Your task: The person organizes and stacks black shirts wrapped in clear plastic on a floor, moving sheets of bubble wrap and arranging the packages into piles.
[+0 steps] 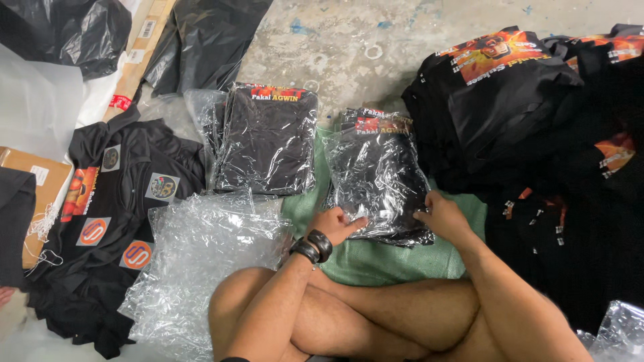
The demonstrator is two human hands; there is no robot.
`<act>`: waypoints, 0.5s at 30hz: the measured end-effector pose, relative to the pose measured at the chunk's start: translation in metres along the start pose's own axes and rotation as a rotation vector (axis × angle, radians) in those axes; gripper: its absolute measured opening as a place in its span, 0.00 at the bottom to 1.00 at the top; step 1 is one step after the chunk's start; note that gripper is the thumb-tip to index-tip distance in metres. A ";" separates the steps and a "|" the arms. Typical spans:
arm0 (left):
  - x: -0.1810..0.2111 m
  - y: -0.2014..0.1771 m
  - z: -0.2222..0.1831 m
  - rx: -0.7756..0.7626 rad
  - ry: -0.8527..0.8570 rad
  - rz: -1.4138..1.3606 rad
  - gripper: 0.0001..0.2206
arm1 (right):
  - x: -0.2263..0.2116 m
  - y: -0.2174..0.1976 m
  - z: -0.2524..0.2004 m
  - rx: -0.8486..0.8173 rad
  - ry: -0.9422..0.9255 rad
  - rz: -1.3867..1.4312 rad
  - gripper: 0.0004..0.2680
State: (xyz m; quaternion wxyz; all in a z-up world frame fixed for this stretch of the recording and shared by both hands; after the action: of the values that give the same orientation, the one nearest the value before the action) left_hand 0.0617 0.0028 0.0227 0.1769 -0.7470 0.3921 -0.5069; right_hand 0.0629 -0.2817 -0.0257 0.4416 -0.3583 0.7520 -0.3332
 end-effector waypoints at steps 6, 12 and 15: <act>-0.038 0.006 0.027 0.146 -0.129 -0.331 0.13 | -0.019 -0.007 -0.013 -0.050 0.048 0.341 0.16; -0.027 0.000 0.019 0.190 -0.119 -0.145 0.14 | -0.020 -0.036 -0.033 -0.004 0.196 -0.147 0.40; 0.008 -0.036 -0.013 0.298 0.031 -0.083 0.14 | 0.001 -0.027 -0.016 -0.025 0.163 -0.126 0.37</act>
State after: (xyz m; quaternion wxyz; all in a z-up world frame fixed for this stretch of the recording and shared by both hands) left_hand 0.0666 0.0215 0.0570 0.2587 -0.7199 0.2842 -0.5780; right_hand 0.0544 -0.2940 0.0023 0.3528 -0.3820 0.7656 -0.3789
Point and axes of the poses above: each hand's wrist, its own z-axis towards the middle knuckle, its own y-axis out of the palm, x = y × z, the point moved 6 cm from there along z, towards the middle knuckle, and after that the axes turned 3 degrees about x, right-handed, at the moved point
